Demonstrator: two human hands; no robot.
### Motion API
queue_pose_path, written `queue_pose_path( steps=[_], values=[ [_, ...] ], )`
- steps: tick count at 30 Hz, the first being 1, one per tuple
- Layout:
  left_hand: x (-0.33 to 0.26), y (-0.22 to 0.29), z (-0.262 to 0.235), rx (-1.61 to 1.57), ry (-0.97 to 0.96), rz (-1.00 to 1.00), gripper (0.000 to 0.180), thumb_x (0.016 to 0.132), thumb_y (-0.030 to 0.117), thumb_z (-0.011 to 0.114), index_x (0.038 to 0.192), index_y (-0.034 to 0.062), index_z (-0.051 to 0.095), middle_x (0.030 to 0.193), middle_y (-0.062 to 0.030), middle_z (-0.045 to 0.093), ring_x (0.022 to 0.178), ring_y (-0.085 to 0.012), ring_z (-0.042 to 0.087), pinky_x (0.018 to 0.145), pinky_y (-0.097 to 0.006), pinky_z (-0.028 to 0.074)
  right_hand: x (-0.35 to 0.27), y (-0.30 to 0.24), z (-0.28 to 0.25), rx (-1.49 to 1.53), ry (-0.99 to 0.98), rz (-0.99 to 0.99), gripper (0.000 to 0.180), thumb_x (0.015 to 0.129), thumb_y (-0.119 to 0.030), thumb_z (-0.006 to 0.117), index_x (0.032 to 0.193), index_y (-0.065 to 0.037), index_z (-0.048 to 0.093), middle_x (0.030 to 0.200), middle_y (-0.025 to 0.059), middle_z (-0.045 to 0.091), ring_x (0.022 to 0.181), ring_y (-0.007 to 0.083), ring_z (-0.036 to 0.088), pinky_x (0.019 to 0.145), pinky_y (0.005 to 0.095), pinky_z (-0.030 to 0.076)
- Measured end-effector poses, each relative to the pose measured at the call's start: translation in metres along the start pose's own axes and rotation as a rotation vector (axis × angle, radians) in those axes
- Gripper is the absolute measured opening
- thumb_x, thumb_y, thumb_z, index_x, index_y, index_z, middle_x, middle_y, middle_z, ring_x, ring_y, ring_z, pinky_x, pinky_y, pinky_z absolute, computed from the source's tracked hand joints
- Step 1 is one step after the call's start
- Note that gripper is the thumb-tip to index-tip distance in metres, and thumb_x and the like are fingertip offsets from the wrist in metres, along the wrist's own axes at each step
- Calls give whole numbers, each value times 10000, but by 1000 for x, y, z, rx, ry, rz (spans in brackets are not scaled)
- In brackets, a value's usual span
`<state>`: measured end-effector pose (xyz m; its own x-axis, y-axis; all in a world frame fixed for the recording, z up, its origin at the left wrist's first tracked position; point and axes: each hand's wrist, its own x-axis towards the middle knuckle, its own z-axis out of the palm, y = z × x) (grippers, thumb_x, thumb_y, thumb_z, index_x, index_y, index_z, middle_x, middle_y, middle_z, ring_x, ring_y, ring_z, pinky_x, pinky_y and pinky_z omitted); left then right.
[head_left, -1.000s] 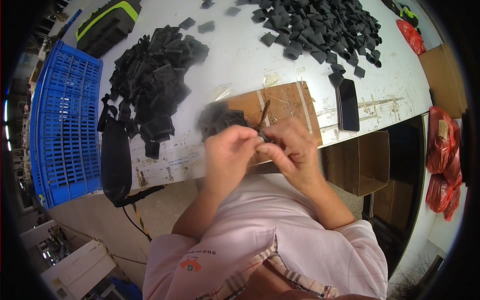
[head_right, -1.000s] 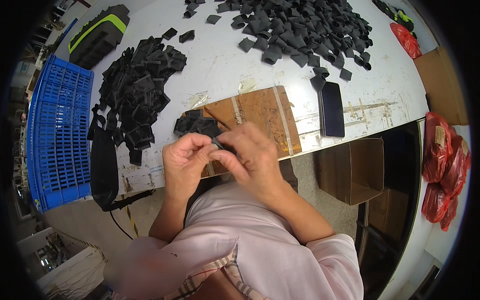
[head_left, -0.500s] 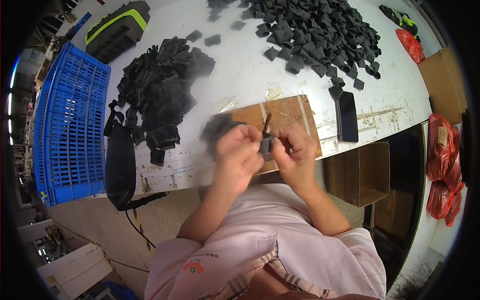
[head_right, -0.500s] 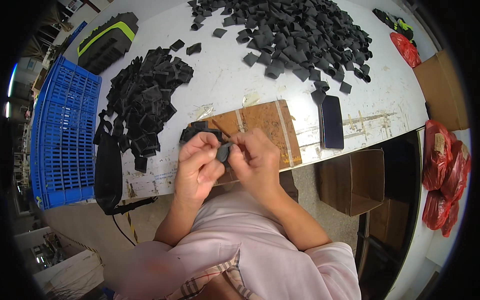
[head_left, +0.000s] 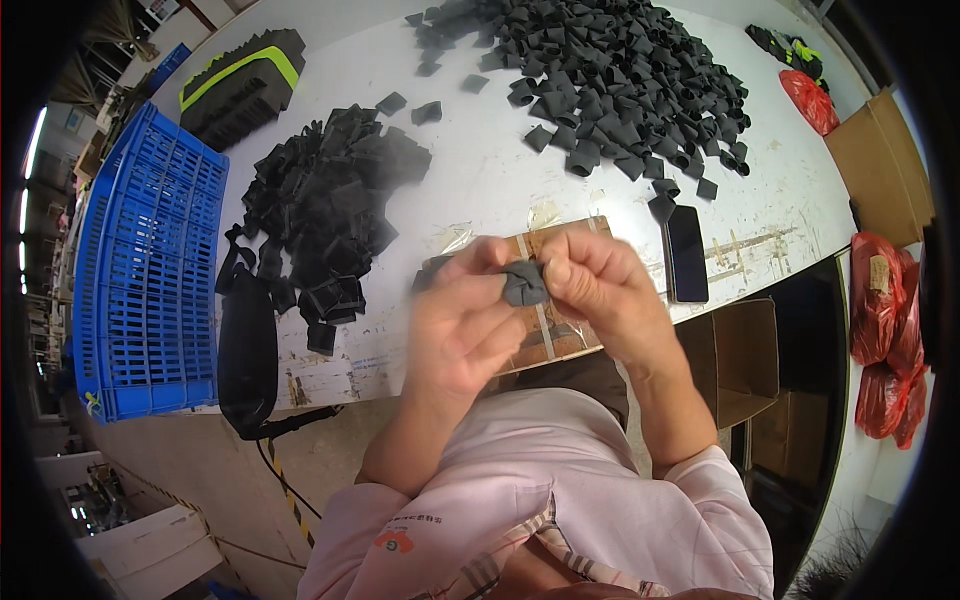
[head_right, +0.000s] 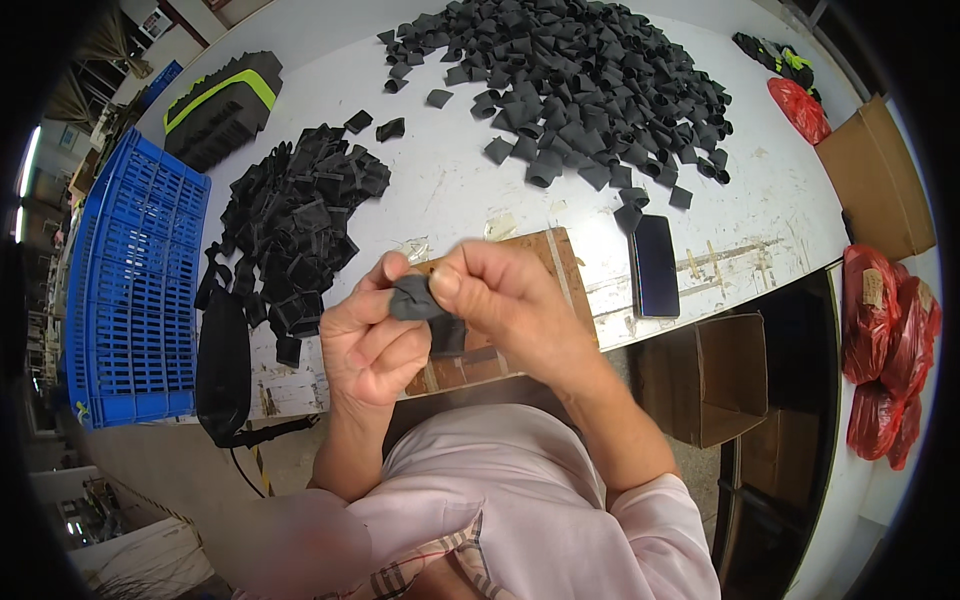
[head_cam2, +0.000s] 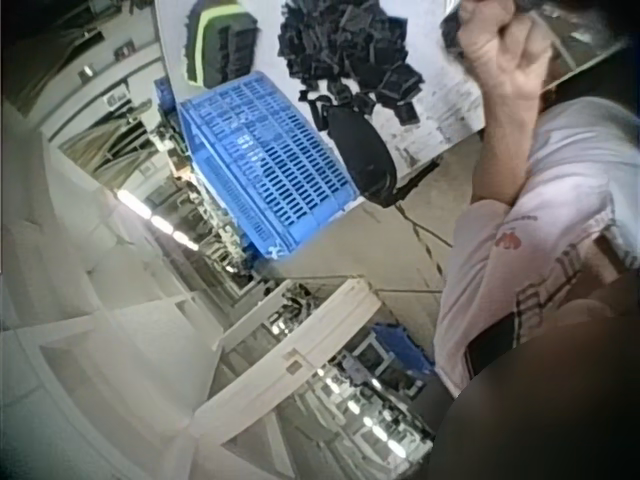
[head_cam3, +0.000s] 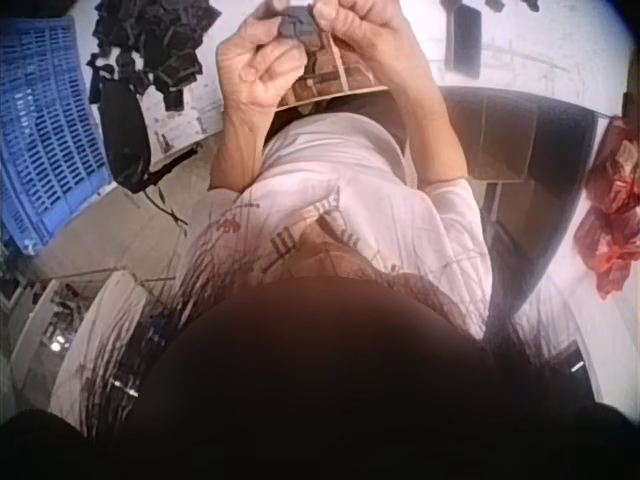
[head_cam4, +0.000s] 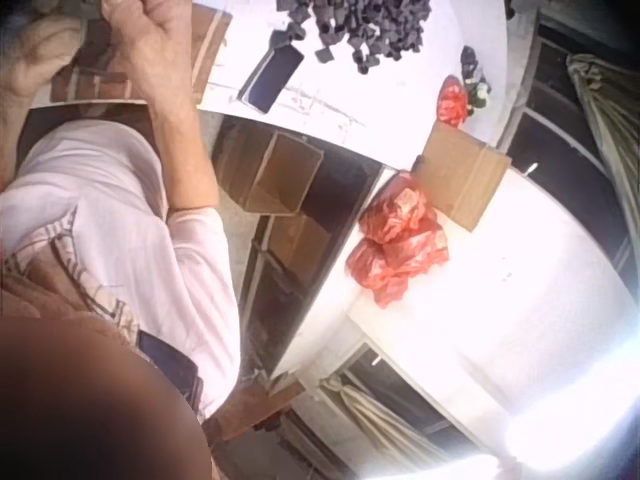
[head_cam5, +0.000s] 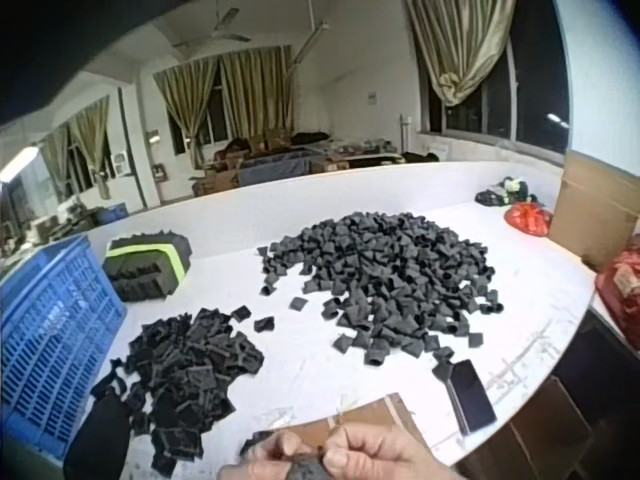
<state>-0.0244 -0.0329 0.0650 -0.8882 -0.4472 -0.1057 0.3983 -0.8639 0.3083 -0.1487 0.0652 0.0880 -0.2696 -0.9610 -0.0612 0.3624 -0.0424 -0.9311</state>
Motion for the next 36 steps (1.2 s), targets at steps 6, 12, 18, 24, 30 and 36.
queue_pose_path(
  steps=[6, 12, 18, 24, 30, 36],
  values=[
    [5, -4, -22, -147, 91, -110, 211, 820, -47, 359, 1005, -50, 460, 682, -114, 557, 296, -49, 310, 312, -194, 235, 23, 36, -23, 145, -141, 113, 244, 855, -275, 552, 734, -65, 523, 623, -52, 444, 555, 38, 363, 491, 179, 296],
    [9, -4, -16, -322, 77, -168, 208, 836, -19, 374, 1022, -39, 464, 781, -116, 584, 314, -52, 332, 317, -192, 237, 23, 26, -25, 121, -120, 67, 256, 857, -295, 545, 716, -83, 514, 607, -52, 431, 543, 41, 356, 487, 181, 289],
    [3, -8, -19, 61, 112, -40, 174, 846, -11, 410, 1007, -28, 473, 647, -36, 490, 335, -50, 328, 336, -196, 220, 25, 45, -32, 80, -150, 67, 279, 867, -286, 532, 698, -67, 493, 599, -45, 417, 529, 45, 349, 469, 188, 286],
    [-2, -11, -4, 1187, 223, 578, 317, 779, -5, 524, 1094, -3, 485, 823, -57, 585, 638, -96, 520, 568, -202, 411, 20, 31, -27, -200, -27, -14, 273, 850, -289, 552, 745, -38, 520, 621, -7, 450, 557, 65, 405, 488, 206, 326],
    [11, -6, 5, 1399, -101, 683, 138, 737, -30, 573, 871, -12, 600, 910, -98, 590, 814, -155, 551, 737, -260, 433, 2, 23, -15, -827, 242, -689, 350, 720, -291, 658, 901, -7, 559, 784, 108, 525, 683, 227, 518, 538, 295, 425],
    [5, -14, 4, 515, 123, 501, 70, 839, 69, 527, 847, -1, 524, 865, -93, 526, 825, -159, 484, 787, -279, 392, 7, 17, -3, -1130, 282, -869, 301, 650, -188, 689, 861, -12, 567, 739, 87, 514, 644, 232, 508, 499, 301, 426]
  ],
)
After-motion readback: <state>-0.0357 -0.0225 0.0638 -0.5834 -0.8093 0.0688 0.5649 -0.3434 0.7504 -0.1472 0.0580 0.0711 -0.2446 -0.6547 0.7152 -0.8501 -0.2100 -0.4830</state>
